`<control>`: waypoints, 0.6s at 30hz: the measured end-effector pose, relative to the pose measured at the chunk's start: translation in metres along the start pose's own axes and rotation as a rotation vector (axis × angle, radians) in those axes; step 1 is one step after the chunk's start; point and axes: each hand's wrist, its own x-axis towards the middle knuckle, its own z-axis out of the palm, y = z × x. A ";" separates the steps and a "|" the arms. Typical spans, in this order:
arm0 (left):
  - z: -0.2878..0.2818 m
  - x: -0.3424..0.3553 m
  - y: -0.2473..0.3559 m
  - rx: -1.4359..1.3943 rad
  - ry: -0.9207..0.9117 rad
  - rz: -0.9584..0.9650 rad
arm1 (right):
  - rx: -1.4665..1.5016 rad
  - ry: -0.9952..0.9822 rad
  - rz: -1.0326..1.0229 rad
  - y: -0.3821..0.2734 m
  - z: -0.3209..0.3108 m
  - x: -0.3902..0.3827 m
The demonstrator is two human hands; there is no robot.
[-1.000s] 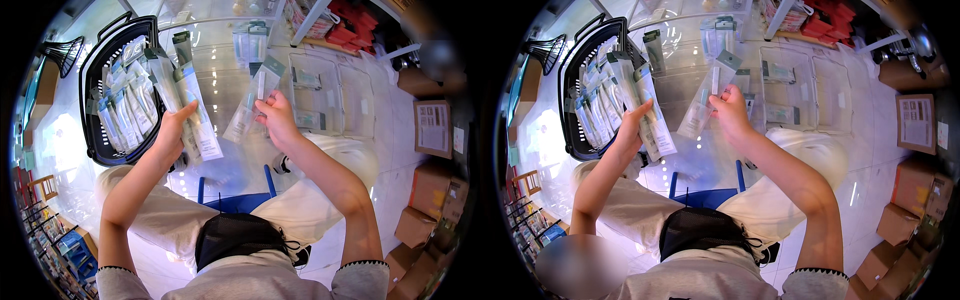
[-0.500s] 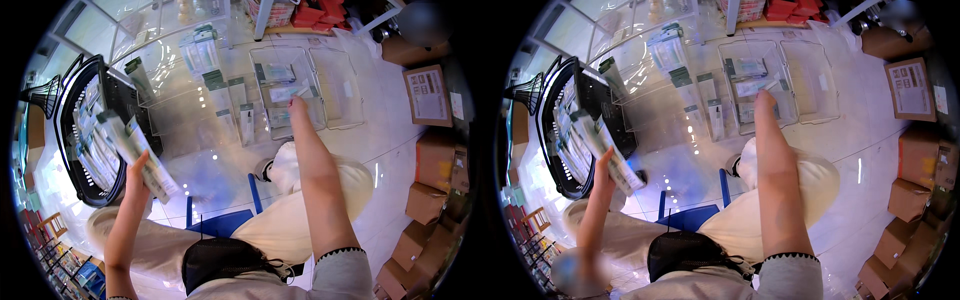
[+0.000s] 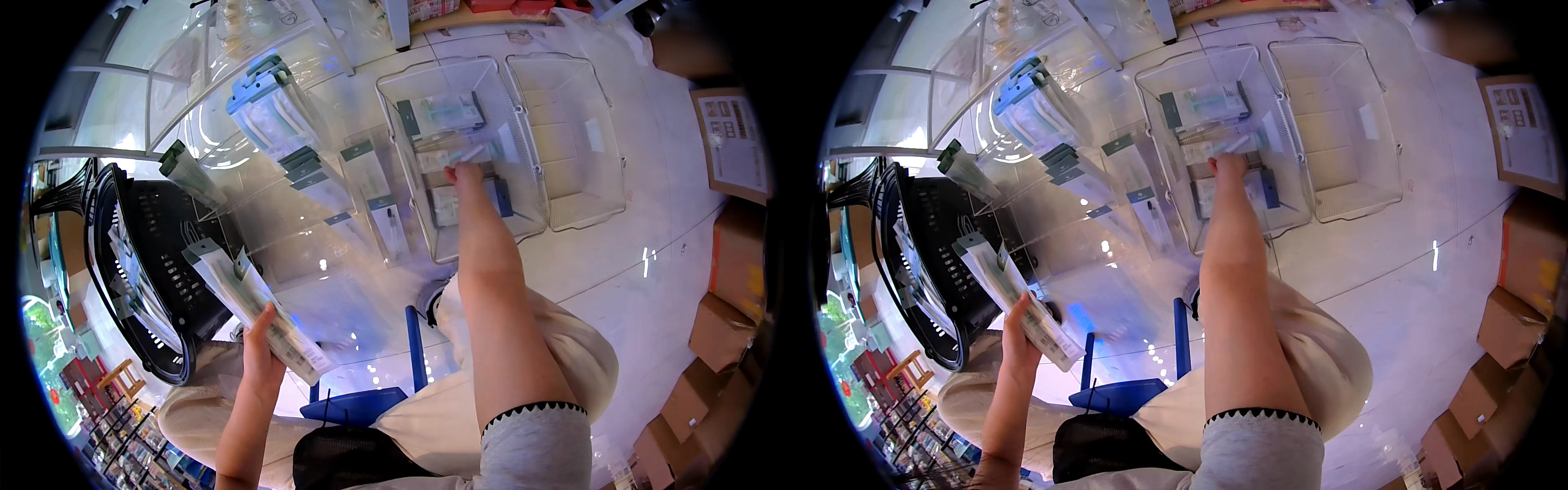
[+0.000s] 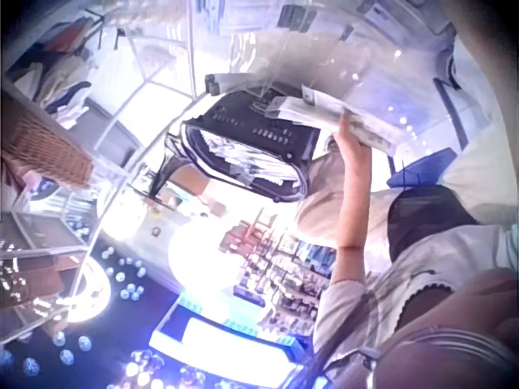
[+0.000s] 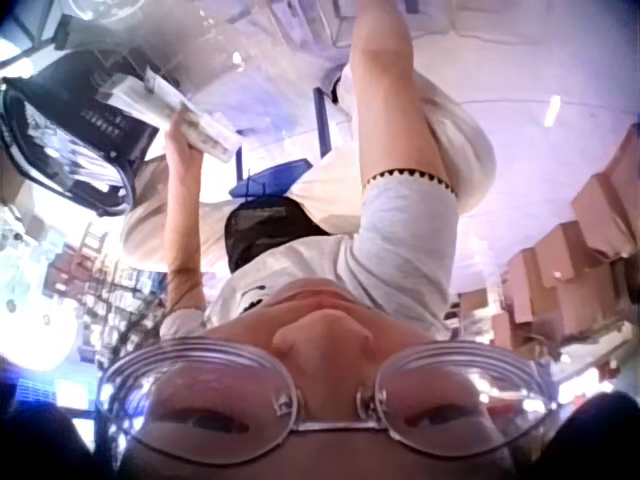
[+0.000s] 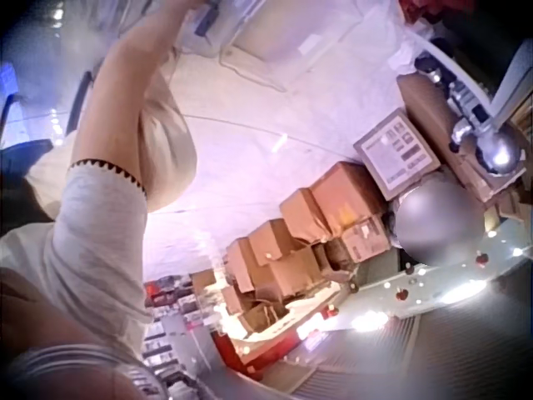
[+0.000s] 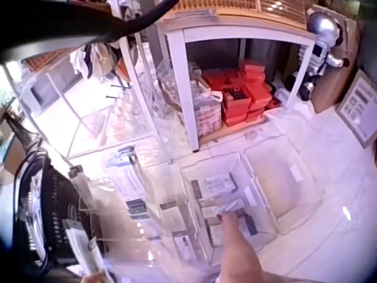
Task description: The person sits cross-legged on a chair and sorts small packaged items from a black basket into clear plastic organizers. They pick up items, inspect them, and place them into specific compartments within the organizers.
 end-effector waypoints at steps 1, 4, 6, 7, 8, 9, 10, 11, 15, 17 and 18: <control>0.005 0.000 0.001 0.015 -0.001 -0.003 | -0.034 0.023 -0.001 -0.003 0.002 0.008; 0.014 0.002 0.004 0.003 -0.008 -0.007 | -0.222 0.008 0.047 -0.002 0.008 0.018; 0.017 0.004 0.003 -0.002 0.008 -0.024 | -0.335 -0.014 0.064 0.002 0.011 0.025; 0.019 0.005 0.004 -0.001 0.001 -0.033 | -0.364 -0.011 0.051 0.005 0.007 0.038; 0.021 0.006 0.006 0.004 -0.026 -0.044 | -0.393 -0.006 0.039 0.006 0.002 0.050; 0.020 0.007 0.006 0.004 -0.047 -0.053 | -0.458 -0.015 0.011 0.007 -0.001 0.056; 0.020 0.008 0.006 0.006 -0.071 -0.064 | -0.520 -0.020 -0.019 0.007 -0.005 0.062; 0.019 0.009 0.006 0.020 -0.086 -0.060 | -0.579 -0.022 -0.049 0.006 -0.011 0.068; 0.007 0.008 -0.001 0.010 -0.093 -0.032 | -0.785 -0.067 -0.232 -0.010 0.002 -0.002; 0.007 0.009 -0.003 0.003 -0.117 -0.030 | -1.381 -0.087 -0.502 -0.040 0.006 -0.050; 0.011 0.013 -0.004 0.012 -0.144 -0.038 | -1.354 -0.077 -0.574 -0.056 0.002 -0.062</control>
